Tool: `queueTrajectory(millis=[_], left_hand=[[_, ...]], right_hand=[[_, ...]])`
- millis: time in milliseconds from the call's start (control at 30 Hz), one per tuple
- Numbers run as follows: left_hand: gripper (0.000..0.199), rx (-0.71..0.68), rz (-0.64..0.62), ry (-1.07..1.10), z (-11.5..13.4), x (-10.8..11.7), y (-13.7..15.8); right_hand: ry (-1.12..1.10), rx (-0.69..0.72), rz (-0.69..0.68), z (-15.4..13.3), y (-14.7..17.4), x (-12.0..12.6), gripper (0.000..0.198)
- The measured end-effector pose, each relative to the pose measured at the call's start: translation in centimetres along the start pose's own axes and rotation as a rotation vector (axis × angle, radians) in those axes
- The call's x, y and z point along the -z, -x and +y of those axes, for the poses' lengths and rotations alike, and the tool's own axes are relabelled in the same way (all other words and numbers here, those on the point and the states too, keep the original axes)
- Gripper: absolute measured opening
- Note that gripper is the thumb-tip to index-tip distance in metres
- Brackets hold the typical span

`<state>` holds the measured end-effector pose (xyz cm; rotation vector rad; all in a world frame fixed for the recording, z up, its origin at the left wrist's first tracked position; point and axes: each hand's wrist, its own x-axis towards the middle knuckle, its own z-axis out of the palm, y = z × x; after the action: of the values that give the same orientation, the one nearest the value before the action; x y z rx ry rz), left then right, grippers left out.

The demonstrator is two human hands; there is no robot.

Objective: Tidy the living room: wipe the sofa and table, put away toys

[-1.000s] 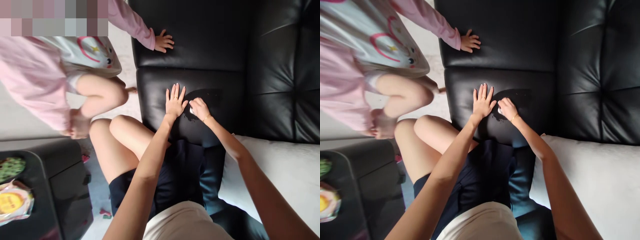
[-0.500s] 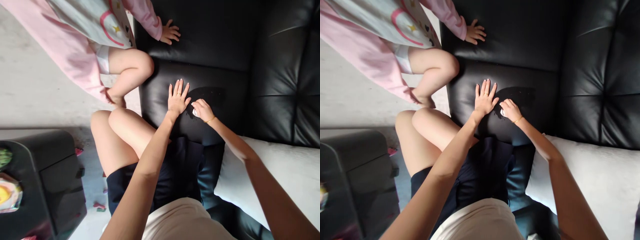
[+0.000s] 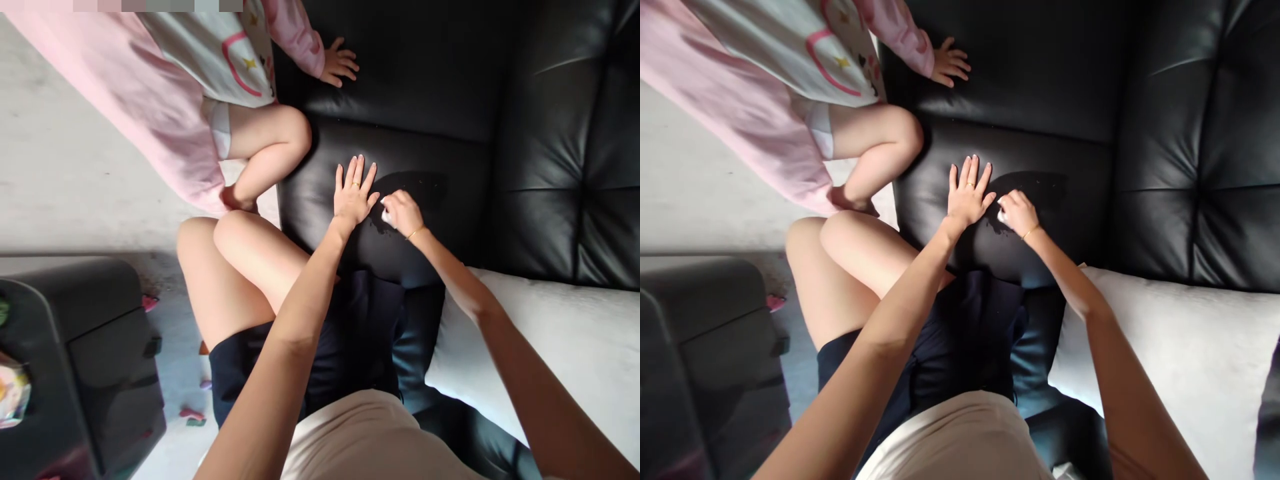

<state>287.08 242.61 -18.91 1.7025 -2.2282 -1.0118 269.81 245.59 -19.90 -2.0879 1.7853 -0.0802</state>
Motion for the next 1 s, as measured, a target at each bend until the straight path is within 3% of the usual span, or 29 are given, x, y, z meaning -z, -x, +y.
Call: queueTrajectory(millis=[100, 200, 333, 467, 600, 733, 767, 867, 900, 1000], left_hand=[[0.07, -0.008, 0.001, -0.04, -0.1, -0.1, -0.1], [0.068, -0.023, -0.001, -0.094, -0.2, -0.3, -0.2], [0.067, -0.031, 0.007, -0.16, -0.4, -0.7, -0.2], [0.068, -0.021, -0.015, -0.198, -0.4, -0.7, -0.2], [0.068, -0.019, -0.016, -0.208, -0.2, -0.7, -0.2], [0.068, -0.017, -0.028, -0.21, 0.0, -0.7, -0.2], [0.068, -0.019, -0.025, -0.21, 0.0, -0.7, -0.2], [0.068, -0.019, -0.018, -0.214, 0.0, -0.7, -0.3], [0.068, -0.017, -0.02, -0.215, 0.0, -0.7, -0.3], [0.069, -0.02, -0.029, -0.219, -0.1, -0.9, -0.3]], right_hand=[[0.026, -0.081, 0.009, 0.4, -0.1, 0.4, 0.028], [0.001, -0.016, -0.014, 0.8, -0.4, 0.4, 0.025], [0.029, -0.219, 0.102, 0.9, -1.0, 0.3, 0.031], [0.017, -0.06, -0.055, 0.9, -1.0, 0.9, 0.026], [0.109, -0.33, 0.004, 1.1, -0.9, 1.8, 0.035], [0.033, -0.063, -0.112, 0.6, -0.6, 1.8, 0.028], [0.037, -0.097, -0.1, 0.6, -0.7, 1.9, 0.027], [0.076, -0.373, 0.011, 1.2, -1.2, 1.9, 0.032], [0.063, -0.373, 0.016, 1.6, -1.3, 1.9, 0.033], [0.01, -0.199, -0.049, 3.5, -1.5, 2.4, 0.029]])
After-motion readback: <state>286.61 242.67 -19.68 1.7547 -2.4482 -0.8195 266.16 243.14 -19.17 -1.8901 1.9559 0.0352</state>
